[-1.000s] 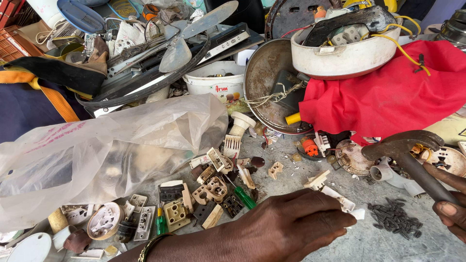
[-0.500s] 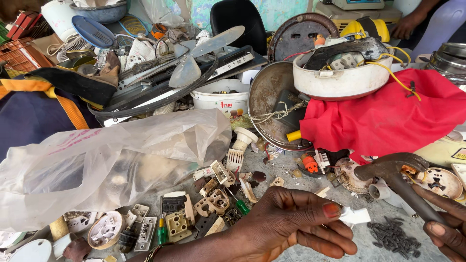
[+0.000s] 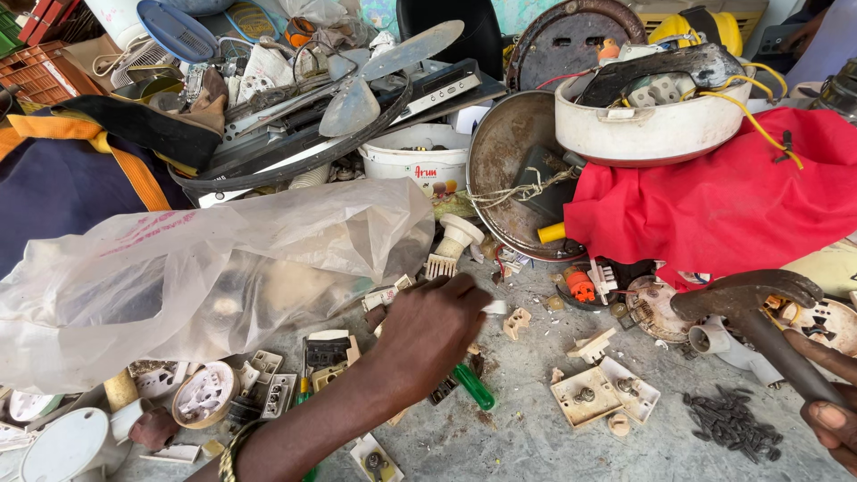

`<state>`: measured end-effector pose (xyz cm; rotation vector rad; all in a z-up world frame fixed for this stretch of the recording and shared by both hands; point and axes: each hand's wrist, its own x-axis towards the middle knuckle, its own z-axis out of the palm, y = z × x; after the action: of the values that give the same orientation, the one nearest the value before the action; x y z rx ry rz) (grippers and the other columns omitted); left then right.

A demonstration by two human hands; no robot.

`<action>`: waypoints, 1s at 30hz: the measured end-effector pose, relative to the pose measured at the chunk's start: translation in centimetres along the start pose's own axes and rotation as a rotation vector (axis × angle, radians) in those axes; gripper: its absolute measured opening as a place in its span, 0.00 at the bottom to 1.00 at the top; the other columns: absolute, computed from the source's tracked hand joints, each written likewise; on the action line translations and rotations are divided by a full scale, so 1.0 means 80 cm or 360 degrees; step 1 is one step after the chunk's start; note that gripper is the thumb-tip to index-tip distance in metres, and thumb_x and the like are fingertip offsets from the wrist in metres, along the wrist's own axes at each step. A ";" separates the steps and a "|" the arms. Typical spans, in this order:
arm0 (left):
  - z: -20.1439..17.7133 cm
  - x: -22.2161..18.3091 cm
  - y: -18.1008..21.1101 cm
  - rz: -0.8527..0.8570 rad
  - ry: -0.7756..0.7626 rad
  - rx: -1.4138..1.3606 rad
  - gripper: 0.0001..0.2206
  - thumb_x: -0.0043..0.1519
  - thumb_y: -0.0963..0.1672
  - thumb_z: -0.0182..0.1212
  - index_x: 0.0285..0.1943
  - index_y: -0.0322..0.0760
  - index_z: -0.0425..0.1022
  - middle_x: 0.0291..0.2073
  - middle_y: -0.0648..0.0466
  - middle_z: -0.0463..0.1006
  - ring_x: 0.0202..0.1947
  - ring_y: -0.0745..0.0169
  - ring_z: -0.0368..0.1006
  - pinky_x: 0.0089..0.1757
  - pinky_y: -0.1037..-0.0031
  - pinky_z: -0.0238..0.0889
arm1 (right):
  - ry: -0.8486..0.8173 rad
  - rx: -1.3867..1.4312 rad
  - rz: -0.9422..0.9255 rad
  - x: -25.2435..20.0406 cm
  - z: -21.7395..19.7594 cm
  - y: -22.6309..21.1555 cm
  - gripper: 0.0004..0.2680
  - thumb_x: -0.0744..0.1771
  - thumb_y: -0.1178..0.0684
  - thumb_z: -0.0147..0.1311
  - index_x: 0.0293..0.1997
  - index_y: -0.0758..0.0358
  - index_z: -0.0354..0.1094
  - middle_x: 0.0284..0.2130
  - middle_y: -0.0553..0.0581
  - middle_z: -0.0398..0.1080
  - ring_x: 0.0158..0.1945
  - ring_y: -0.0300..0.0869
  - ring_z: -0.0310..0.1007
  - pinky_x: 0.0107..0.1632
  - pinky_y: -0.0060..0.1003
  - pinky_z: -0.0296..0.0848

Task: The person disassembles old electrical switches and sockets using a hammer, pliers, and a screwdriver to separate plastic housings from metal components.

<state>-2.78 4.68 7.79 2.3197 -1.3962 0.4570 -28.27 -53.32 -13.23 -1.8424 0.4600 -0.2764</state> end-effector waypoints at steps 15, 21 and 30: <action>0.019 -0.004 0.002 -0.0094 -0.0518 0.0745 0.20 0.53 0.34 0.67 0.55 0.33 0.76 0.45 0.41 0.77 0.44 0.48 0.75 0.37 0.61 0.76 | -0.0111 -0.0430 -0.0055 -0.043 0.090 -0.153 0.27 0.69 0.50 0.53 0.82 0.56 0.51 0.19 0.62 0.63 0.07 0.43 0.60 0.09 0.40 0.64; 0.080 0.036 0.017 0.0077 -0.0449 0.0188 0.17 0.55 0.52 0.72 0.35 0.33 0.83 0.46 0.44 0.77 0.58 0.45 0.66 0.57 0.50 0.59 | -0.0397 -0.0709 -0.0023 -0.063 0.196 -0.298 0.27 0.69 0.47 0.54 0.81 0.43 0.51 0.26 0.56 0.62 0.20 0.39 0.62 0.21 0.41 0.67; 0.118 0.032 -0.029 -0.0189 -0.0459 0.0146 0.12 0.59 0.50 0.71 0.34 0.37 0.84 0.41 0.49 0.79 0.55 0.53 0.69 0.62 0.58 0.55 | -0.0543 -0.0913 0.0038 -0.038 0.315 -0.362 0.25 0.66 0.41 0.56 0.74 0.33 0.58 0.24 0.54 0.68 0.28 0.40 0.65 0.34 0.44 0.68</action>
<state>1.15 -0.88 0.43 2.6077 -1.3755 0.1581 -15.63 -22.75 6.52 -2.3817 0.3406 0.2128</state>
